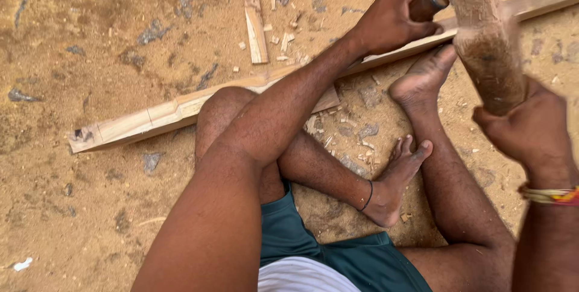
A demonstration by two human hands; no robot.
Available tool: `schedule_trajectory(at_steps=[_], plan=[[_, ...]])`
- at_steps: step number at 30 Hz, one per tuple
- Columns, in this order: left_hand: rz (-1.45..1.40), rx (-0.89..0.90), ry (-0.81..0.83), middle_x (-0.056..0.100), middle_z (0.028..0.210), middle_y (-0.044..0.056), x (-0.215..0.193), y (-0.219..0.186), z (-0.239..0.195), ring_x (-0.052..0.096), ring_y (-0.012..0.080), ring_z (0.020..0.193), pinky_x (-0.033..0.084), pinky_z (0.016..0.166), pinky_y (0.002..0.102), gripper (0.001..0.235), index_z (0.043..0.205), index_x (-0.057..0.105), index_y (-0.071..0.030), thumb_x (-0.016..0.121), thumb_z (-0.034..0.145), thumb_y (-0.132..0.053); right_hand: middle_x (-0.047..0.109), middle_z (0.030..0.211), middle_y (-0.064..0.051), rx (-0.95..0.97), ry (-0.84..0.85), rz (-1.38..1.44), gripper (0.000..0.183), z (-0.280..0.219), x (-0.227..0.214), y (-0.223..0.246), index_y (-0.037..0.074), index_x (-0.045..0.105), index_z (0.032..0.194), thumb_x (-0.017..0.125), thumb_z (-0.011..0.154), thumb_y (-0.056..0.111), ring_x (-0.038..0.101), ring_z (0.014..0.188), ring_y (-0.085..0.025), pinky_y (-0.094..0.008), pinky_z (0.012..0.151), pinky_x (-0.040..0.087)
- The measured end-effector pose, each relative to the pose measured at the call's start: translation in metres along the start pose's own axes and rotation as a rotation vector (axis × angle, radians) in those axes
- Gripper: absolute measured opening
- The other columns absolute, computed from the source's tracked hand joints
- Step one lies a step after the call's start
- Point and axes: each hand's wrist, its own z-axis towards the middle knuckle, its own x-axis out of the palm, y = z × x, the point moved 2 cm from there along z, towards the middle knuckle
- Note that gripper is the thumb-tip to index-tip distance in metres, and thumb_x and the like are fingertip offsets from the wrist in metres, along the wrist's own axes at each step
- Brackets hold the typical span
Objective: The person carves a long wooden plank using a chisel and a wooden mallet. They hold the chisel with one hand and strike it with the mallet to remove wood shavings, occasionally adjusting the plank's position.
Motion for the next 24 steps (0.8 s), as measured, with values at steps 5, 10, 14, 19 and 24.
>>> schedule_trajectory(at_steps=[5,10,14,19,24], plan=[[0.0,-0.093,0.04,0.077,0.073,0.001,0.004,0.004,0.002,0.071,0.0104,0.058,0.061,0.06,0.031,0.042,0.099,0.072,-0.006,0.09,0.076,-0.036,-0.007,0.174,-0.025,0.143,-0.027,0.2,0.09,0.001,0.017,-0.02,0.012,-0.03,0.161,0.044,0.113,0.026,-0.004,0.165,-0.031,-0.045,0.14,0.0],[0.068,-0.044,0.053,0.073,0.068,0.001,0.006,0.007,0.005,0.069,0.0115,0.059,0.057,0.058,0.034,0.037,0.09,0.074,-0.007,0.089,0.079,-0.039,-0.009,0.173,-0.023,-0.021,0.014,0.116,0.093,-0.012,0.038,-0.054,0.014,-0.029,0.161,0.051,0.12,0.032,-0.005,0.165,-0.027,-0.043,0.14,0.0],[0.055,-0.053,0.057,0.073,0.069,0.003,0.009,0.012,0.007,0.069,0.012,0.058,0.058,0.058,0.034,0.038,0.09,0.074,-0.007,0.088,0.079,-0.041,-0.009,0.169,-0.028,0.104,-0.066,0.613,0.104,0.0,0.043,-0.046,0.006,-0.025,0.162,0.042,0.108,0.065,-0.008,0.163,-0.031,-0.046,0.135,0.0],[0.091,0.159,-0.069,0.078,0.082,0.006,0.008,0.015,0.005,0.074,0.0144,0.07,0.061,0.068,0.036,0.044,0.104,0.074,-0.003,0.091,0.08,-0.035,0.008,0.154,-0.029,0.236,-0.039,0.318,0.094,0.018,0.0,0.01,-0.002,-0.007,0.158,0.045,0.104,0.055,0.007,0.145,-0.032,-0.046,0.119,0.011],[0.064,0.167,-0.05,0.079,0.086,0.004,0.006,0.013,-0.002,0.076,0.0131,0.071,0.06,0.071,0.035,0.047,0.108,0.074,-0.002,0.094,0.08,-0.035,0.025,0.135,-0.026,0.172,0.053,-0.265,0.081,0.026,-0.056,0.053,-0.004,0.011,0.15,0.055,0.099,0.042,0.024,0.122,-0.031,-0.043,0.1,0.024]])
